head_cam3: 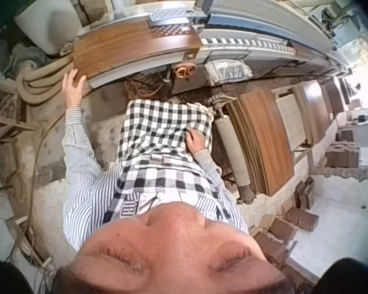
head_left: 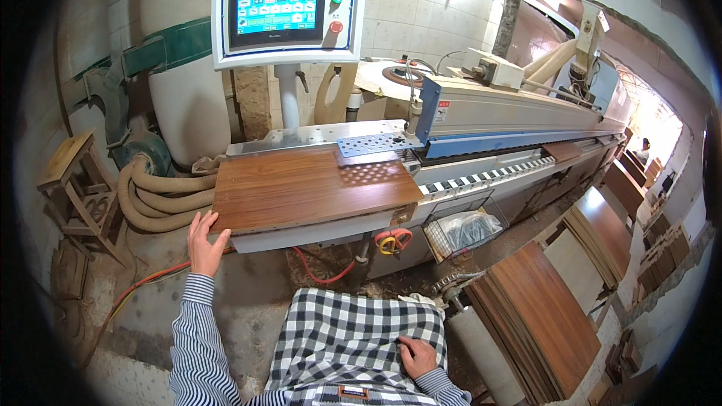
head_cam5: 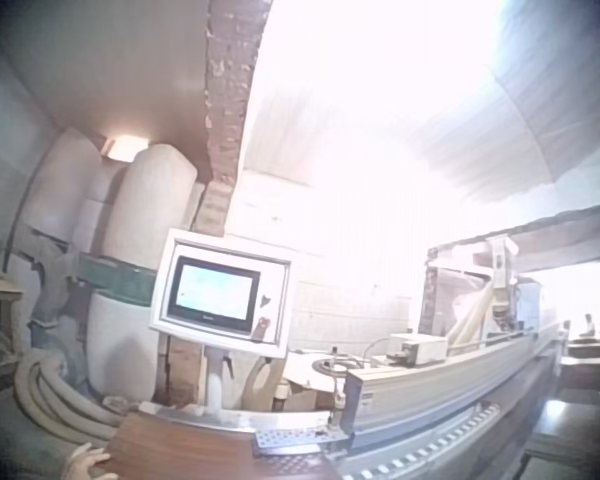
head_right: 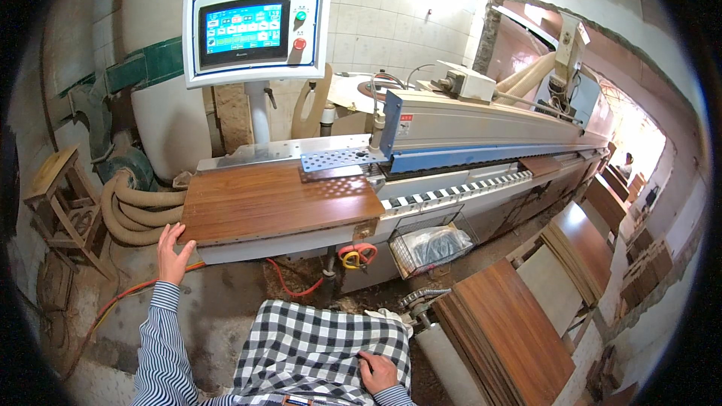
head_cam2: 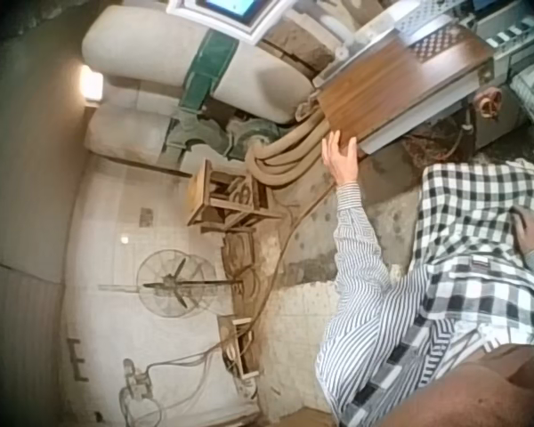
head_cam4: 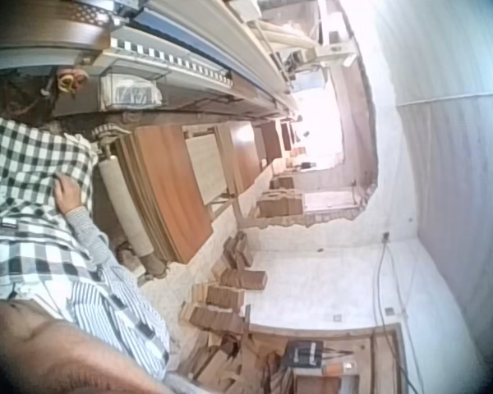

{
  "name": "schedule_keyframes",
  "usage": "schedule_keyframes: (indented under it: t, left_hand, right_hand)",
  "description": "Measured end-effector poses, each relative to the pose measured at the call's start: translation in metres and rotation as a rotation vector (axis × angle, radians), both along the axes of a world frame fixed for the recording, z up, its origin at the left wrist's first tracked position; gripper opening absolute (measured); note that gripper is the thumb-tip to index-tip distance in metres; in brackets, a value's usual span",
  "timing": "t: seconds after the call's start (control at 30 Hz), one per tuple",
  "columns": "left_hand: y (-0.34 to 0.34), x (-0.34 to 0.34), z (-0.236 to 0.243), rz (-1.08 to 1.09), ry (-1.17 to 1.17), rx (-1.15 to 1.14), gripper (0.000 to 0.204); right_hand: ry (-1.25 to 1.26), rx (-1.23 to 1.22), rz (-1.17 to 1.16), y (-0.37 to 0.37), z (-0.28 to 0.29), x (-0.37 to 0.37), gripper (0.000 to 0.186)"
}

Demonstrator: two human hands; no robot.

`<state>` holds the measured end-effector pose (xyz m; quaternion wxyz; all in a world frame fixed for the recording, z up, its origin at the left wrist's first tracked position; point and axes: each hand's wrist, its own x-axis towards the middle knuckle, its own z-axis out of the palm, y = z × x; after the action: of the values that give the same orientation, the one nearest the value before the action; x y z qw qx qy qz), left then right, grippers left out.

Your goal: The person operates a CNC woodworking machine, placing wooden panels onto the conveyor, guiding them through the machine, and stacking the processed panels. The person repeats this process multiple times.

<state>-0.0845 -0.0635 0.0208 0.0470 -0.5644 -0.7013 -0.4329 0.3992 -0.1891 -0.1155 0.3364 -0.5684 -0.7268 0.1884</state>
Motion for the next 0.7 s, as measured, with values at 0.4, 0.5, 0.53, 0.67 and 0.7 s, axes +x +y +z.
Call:
schedule_keyframes:
  t: [0.4, 0.5, 0.53, 0.67, 0.7]
  left_hand:
    - [0.006, 0.024, 0.008, 0.053, -0.054, 0.001, 0.051]
    - [0.015, 0.04, 0.006, 0.061, 0.01, 0.029, 0.051]
    - [0.019, 0.046, 0.005, 0.058, 0.033, 0.044, 0.051]
    - [0.035, 0.077, 0.009, 0.012, 0.076, 0.052, 0.051]
    - [0.041, 0.081, 0.007, -0.025, 0.129, 0.042, 0.052]
  right_hand:
    - [-0.02, -0.018, -0.011, 0.001, 0.004, -0.002, 0.022]
    - [-0.008, -0.019, -0.006, 0.001, 0.004, -0.002, 0.022]
    - [0.0, -0.02, -0.005, 0.001, 0.004, -0.001, 0.022]
    - [0.2, -0.158, -0.09, 0.003, -0.004, 0.004, 0.022]
    - [0.307, -0.209, -0.131, 0.006, -0.002, 0.007, 0.022]
